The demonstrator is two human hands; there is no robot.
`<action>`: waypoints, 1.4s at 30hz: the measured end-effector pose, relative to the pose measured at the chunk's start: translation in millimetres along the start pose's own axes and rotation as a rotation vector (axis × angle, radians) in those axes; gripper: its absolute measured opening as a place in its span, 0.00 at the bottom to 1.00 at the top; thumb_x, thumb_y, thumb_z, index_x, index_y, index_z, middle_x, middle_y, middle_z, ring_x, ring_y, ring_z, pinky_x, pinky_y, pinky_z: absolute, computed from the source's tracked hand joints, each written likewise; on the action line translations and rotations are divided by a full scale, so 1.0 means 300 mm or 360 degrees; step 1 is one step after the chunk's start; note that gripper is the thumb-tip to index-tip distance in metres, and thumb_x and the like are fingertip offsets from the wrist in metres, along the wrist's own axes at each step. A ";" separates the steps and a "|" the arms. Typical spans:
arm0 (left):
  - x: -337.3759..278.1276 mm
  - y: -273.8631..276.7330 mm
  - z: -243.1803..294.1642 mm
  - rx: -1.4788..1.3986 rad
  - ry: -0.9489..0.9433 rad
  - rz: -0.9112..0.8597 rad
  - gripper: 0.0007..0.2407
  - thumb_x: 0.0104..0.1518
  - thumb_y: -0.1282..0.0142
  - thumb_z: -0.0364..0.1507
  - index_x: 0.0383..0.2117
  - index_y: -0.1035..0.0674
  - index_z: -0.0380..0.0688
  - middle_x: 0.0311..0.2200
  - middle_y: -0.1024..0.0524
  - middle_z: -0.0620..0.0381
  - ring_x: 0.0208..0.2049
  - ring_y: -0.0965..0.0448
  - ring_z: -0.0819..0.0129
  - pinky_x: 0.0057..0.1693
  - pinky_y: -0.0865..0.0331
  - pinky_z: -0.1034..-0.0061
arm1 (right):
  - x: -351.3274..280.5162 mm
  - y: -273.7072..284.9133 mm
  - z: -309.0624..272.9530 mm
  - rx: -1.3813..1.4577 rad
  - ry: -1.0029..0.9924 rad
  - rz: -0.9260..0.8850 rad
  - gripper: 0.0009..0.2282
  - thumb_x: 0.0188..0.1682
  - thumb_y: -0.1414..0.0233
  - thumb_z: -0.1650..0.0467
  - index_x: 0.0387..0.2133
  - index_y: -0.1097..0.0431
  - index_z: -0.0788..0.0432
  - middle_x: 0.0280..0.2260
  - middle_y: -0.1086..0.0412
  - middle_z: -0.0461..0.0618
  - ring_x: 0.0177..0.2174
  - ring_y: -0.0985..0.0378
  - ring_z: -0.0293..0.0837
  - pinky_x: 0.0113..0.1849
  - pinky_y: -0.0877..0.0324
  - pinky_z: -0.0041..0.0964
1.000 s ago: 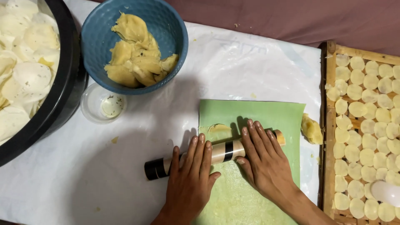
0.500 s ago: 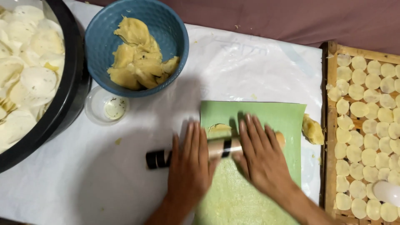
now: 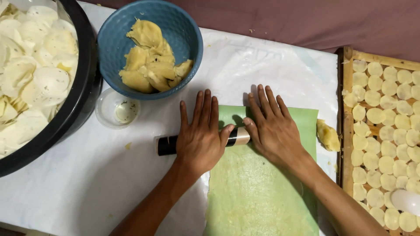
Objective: Flattening small portions of dough on a leaf using a rolling tool to create thin discs.
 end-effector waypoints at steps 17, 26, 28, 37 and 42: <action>-0.035 0.016 0.064 -0.0079 0.0096 -0.0102 0.29 0.69 0.66 0.46 0.66 0.35 0.30 0.67 0.37 0.35 0.71 0.43 0.47 0.72 0.65 0.39 | -0.071 0.018 -0.015 -0.0001 -0.0400 -0.0242 0.31 0.61 0.76 0.56 0.70 0.55 0.65 0.71 0.61 0.69 0.70 0.66 0.61 0.66 0.67 0.56; -0.071 -0.010 0.073 0.0049 0.0003 0.0002 0.35 0.65 0.60 0.54 0.65 0.34 0.31 0.68 0.39 0.37 0.71 0.42 0.48 0.72 0.54 0.40 | -0.080 -0.005 -0.005 0.0080 -0.0270 -0.0079 0.29 0.61 0.79 0.57 0.70 0.59 0.63 0.71 0.60 0.64 0.70 0.62 0.58 0.66 0.63 0.53; 0.000 -0.026 0.039 -0.0004 0.0021 -0.0023 0.33 0.69 0.69 0.51 0.66 0.35 0.30 0.69 0.41 0.34 0.73 0.46 0.47 0.72 0.58 0.38 | -0.012 -0.002 0.025 0.0047 -0.0289 -0.0043 0.29 0.61 0.80 0.56 0.71 0.59 0.61 0.71 0.61 0.64 0.70 0.65 0.57 0.66 0.65 0.51; -0.223 0.097 0.113 -0.0342 -0.0219 0.0105 0.30 0.66 0.48 0.42 0.67 0.38 0.33 0.70 0.43 0.36 0.72 0.44 0.41 0.73 0.50 0.43 | -0.136 0.020 -0.020 -0.0020 -0.0234 0.0293 0.27 0.61 0.69 0.58 0.66 0.43 0.64 0.66 0.42 0.62 0.67 0.45 0.55 0.65 0.50 0.50; -0.283 0.010 0.079 -0.0042 -0.0085 -0.0016 0.38 0.55 0.37 0.46 0.67 0.39 0.35 0.70 0.41 0.40 0.71 0.42 0.47 0.71 0.47 0.50 | -0.197 0.041 -0.089 0.0018 -0.0149 0.0227 0.29 0.60 0.72 0.56 0.69 0.54 0.63 0.70 0.54 0.63 0.70 0.57 0.57 0.68 0.66 0.59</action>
Point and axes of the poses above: each hand's wrist, its own x-axis towards the middle knuckle, its own y-axis out of the back of the hand, z = x × y, the point moved 6 cm from there along x, towards the middle knuckle
